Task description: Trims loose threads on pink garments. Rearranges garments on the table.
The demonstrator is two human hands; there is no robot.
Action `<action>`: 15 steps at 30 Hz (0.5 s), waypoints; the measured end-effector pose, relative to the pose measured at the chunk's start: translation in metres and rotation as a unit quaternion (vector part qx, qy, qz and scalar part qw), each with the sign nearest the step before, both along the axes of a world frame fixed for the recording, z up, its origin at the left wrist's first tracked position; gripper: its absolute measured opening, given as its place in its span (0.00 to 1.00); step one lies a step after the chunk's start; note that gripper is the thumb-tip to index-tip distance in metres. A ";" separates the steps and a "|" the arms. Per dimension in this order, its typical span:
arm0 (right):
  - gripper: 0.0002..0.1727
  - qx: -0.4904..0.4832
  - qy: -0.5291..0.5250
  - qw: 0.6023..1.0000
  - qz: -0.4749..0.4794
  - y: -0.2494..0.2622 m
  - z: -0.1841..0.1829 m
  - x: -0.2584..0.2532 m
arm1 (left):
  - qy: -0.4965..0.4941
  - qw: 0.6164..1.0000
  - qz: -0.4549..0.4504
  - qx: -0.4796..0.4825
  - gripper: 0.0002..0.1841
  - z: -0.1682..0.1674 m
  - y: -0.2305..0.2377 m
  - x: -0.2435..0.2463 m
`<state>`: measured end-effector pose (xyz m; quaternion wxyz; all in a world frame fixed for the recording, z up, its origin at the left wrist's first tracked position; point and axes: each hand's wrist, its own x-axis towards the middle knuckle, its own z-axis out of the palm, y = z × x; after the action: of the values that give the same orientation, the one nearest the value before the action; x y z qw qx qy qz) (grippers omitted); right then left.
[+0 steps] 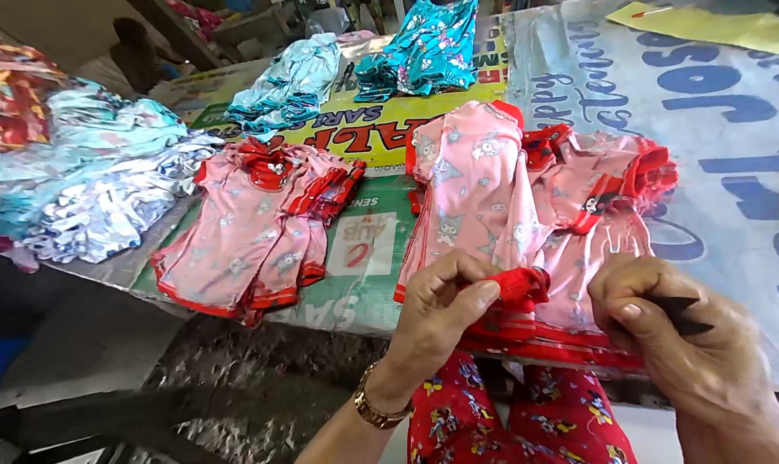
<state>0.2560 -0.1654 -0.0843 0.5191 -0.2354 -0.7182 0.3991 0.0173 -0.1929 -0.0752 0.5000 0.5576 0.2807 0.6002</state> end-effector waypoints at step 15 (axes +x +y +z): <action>0.20 0.088 -0.166 0.968 -0.165 -0.027 0.014 -0.020 | 0.073 0.994 0.080 0.035 0.07 0.020 -0.015 0.012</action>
<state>0.2359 -0.1928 -0.0701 0.4703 -0.3667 -0.7778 0.1984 0.0296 -0.2076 -0.0554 0.4088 0.5930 0.3385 0.6055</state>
